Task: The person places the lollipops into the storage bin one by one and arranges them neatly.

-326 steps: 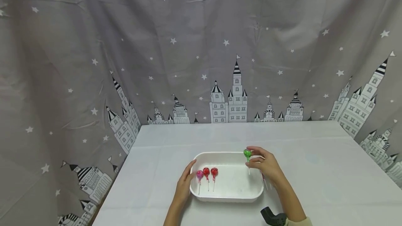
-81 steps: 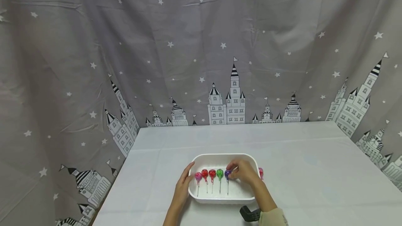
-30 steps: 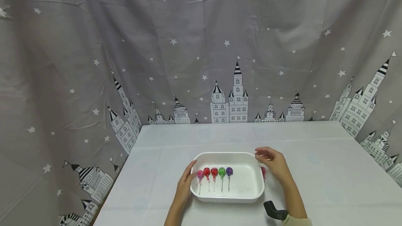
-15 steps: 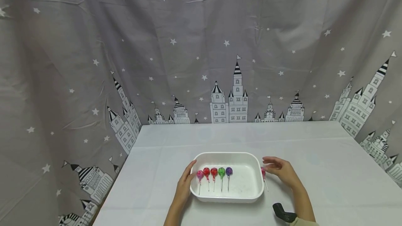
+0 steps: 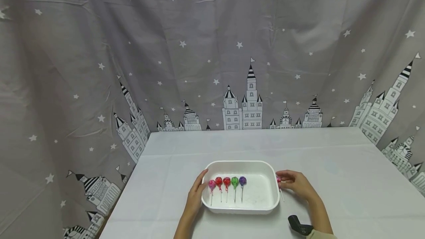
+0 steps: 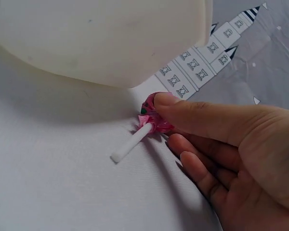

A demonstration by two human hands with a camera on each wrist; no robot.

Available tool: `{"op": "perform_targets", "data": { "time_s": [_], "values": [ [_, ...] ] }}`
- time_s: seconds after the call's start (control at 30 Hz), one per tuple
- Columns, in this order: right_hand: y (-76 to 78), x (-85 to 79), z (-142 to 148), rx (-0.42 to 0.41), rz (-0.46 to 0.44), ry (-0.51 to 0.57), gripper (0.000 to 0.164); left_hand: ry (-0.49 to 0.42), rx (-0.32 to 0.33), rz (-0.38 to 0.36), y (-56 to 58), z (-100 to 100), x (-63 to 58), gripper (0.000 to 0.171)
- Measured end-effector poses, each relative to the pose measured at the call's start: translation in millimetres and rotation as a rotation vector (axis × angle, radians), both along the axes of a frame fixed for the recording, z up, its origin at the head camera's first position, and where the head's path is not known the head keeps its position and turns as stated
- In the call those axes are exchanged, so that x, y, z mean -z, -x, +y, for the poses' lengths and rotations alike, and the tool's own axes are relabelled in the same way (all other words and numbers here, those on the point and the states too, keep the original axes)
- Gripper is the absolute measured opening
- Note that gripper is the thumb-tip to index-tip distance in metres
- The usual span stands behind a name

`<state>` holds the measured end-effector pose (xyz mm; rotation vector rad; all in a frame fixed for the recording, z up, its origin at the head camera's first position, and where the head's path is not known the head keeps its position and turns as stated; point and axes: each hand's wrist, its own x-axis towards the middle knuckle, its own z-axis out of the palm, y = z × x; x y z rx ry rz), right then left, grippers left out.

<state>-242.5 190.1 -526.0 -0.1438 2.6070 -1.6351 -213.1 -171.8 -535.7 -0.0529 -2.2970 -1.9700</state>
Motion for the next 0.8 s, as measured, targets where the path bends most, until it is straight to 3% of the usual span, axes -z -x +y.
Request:
{"op": "perform_targets", "data": {
  "time_s": [0.33, 0.6, 0.8],
  "values": [
    [-1.2, 0.8, -5, 0.062, -0.003, -0.108, 0.043, 0.001, 0.003, -0.011, -1.3, -1, -0.3, 0.041],
    [-1.0, 0.7, -4, 0.075, 0.010, -0.097, 0.040, -0.003, 0.008, -0.040, -13.4, 5, -30.4, 0.041],
    [-3.9, -5.2, 2, 0.039, 0.010, -0.073, 0.038, 0.027, 0.006, -0.047, -17.2, 7, -37.0, 0.041]
  ]
}}
